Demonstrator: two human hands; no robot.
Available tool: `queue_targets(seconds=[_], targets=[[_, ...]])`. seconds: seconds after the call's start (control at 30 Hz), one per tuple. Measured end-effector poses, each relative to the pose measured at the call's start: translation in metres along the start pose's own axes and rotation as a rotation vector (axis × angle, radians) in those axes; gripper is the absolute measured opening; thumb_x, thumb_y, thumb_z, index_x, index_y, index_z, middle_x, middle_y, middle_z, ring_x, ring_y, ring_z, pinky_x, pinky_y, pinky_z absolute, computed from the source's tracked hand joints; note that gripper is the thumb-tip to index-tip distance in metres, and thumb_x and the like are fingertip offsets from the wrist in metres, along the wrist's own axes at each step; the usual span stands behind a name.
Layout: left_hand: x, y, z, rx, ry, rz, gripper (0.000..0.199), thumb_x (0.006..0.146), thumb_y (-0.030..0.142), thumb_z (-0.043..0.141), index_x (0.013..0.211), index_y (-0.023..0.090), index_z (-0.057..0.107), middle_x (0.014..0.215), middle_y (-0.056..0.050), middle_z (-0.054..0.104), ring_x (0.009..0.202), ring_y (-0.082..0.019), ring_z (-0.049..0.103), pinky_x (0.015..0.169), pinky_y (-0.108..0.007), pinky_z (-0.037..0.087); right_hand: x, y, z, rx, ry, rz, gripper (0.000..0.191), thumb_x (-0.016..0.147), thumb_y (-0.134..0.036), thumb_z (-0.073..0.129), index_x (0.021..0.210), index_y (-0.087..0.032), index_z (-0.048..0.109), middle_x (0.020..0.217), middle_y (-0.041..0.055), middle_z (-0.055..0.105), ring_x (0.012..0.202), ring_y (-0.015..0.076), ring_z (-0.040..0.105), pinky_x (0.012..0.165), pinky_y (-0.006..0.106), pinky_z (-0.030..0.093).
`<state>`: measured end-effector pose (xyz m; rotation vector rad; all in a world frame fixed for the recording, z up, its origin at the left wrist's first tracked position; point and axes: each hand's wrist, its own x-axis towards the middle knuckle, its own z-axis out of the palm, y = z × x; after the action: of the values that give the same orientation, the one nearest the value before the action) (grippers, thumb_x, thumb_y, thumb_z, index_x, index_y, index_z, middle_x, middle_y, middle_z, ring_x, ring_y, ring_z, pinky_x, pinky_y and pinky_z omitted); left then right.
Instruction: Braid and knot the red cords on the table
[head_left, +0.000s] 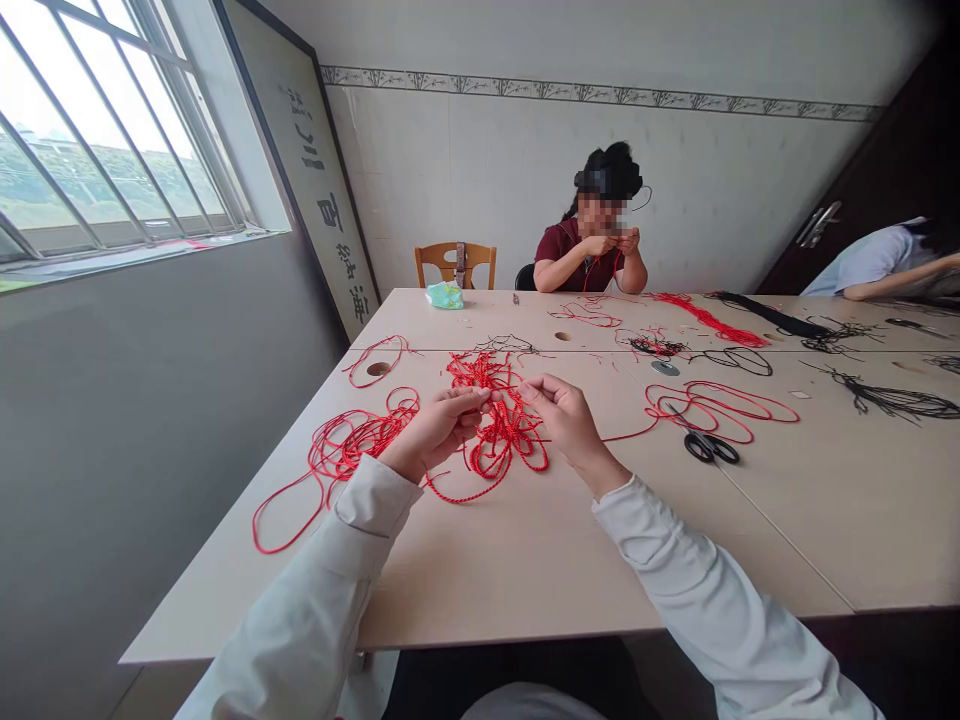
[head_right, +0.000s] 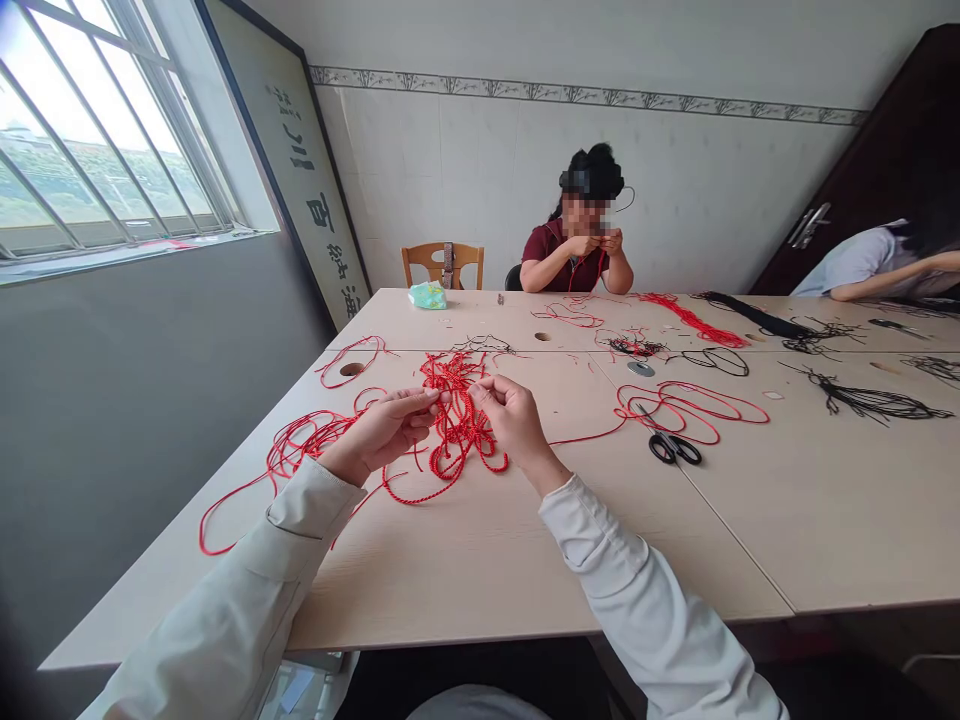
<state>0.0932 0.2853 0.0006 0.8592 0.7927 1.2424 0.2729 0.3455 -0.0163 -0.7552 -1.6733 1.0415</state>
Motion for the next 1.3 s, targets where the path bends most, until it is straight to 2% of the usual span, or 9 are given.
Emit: queue_targets(seconds=[0.13,0.23,0.4,0.5,0.6,0.73,0.83,1.03,1.3], targets=[[-0.002,0.001,0.001,0.038,-0.006,-0.004,0.027,0.070,0.029,0.080,0.083,0.008,0.070,0.070,0.001,0.045,0.053,-0.001,0.030,0.042,-0.013,0.022,0.000,-0.002,0.000,0.014,0.027,-0.010,0.026,0.083,-0.044,0.062,0.078,-0.018,0.062,0.065,-0.0018,0.047,0.060,0.0113,0.038,0.054,0.025,0.031],[-0.002,0.002,0.003,0.058,0.015,0.005,0.026,0.068,0.030,0.081,0.077,0.009,0.067,0.065,0.003,0.041,0.051,-0.002,0.027,0.042,-0.014,0.018,-0.002,-0.007,0.000,0.060,0.006,0.045,0.029,0.081,-0.047,0.064,0.077,-0.018,0.061,0.061,-0.0041,0.039,0.055,0.0099,0.031,0.051,0.025,0.027],[-0.001,0.001,0.002,0.124,-0.015,0.047,0.028,0.070,0.033,0.079,0.068,0.011,0.062,0.059,0.004,0.039,0.051,-0.003,0.026,0.043,-0.016,0.019,-0.006,-0.013,0.003,0.218,-0.304,0.291,0.038,0.075,-0.053,0.069,0.073,-0.018,0.057,0.056,-0.0080,0.026,0.050,0.0073,0.016,0.046,0.025,0.014],[0.000,-0.001,0.000,0.177,-0.044,0.046,0.029,0.071,0.036,0.078,0.069,0.012,0.062,0.063,0.002,0.044,0.054,-0.004,0.033,0.045,-0.016,0.022,-0.007,-0.013,0.007,0.311,-0.382,0.331,0.039,0.068,-0.052,0.075,0.072,-0.019,0.055,0.054,-0.0084,0.030,0.048,0.0064,0.019,0.045,0.024,0.016],[0.001,-0.002,-0.002,0.217,-0.044,0.050,0.029,0.072,0.037,0.078,0.069,0.012,0.063,0.062,0.002,0.042,0.055,-0.005,0.032,0.046,-0.017,0.022,-0.009,-0.012,0.010,0.240,-0.342,0.250,0.038,0.070,-0.053,0.072,0.074,-0.019,0.057,0.055,-0.0065,0.038,0.048,0.0070,0.024,0.046,0.024,0.021],[0.004,-0.005,-0.002,0.264,0.015,0.100,0.031,0.071,0.040,0.077,0.073,0.011,0.066,0.061,0.003,0.040,0.053,-0.005,0.028,0.045,-0.018,0.020,-0.013,-0.012,0.013,-0.265,-0.121,-0.042,0.032,0.078,-0.050,0.065,0.071,-0.020,0.056,0.052,-0.0059,0.037,0.049,0.0091,0.027,0.051,0.025,0.024],[0.006,-0.008,-0.002,0.239,0.037,0.116,0.032,0.071,0.040,0.077,0.077,0.011,0.068,0.063,0.003,0.040,0.052,-0.004,0.026,0.045,-0.019,0.018,-0.014,-0.011,0.014,-0.484,-0.076,-0.167,0.029,0.081,-0.047,0.062,0.070,-0.021,0.054,0.053,-0.0056,0.036,0.050,0.0100,0.030,0.053,0.025,0.025],[0.006,-0.008,-0.002,0.196,0.040,0.086,0.031,0.069,0.038,0.079,0.069,0.011,0.063,0.059,0.005,0.033,0.050,-0.003,0.023,0.044,-0.018,0.015,-0.012,-0.010,0.012,-0.265,-0.168,-0.008,0.032,0.082,-0.048,0.060,0.069,-0.020,0.050,0.054,-0.0061,0.036,0.049,0.0095,0.028,0.049,0.024,0.026],[0.007,-0.008,-0.004,0.097,0.043,0.058,0.027,0.067,0.031,0.080,0.072,0.011,0.063,0.060,0.005,0.037,0.049,-0.003,0.026,0.042,-0.017,0.017,-0.012,-0.013,0.013,-0.095,-0.241,0.108,0.036,0.077,-0.052,0.065,0.071,-0.019,0.051,0.056,-0.0071,0.034,0.049,0.0083,0.026,0.046,0.024,0.023]])
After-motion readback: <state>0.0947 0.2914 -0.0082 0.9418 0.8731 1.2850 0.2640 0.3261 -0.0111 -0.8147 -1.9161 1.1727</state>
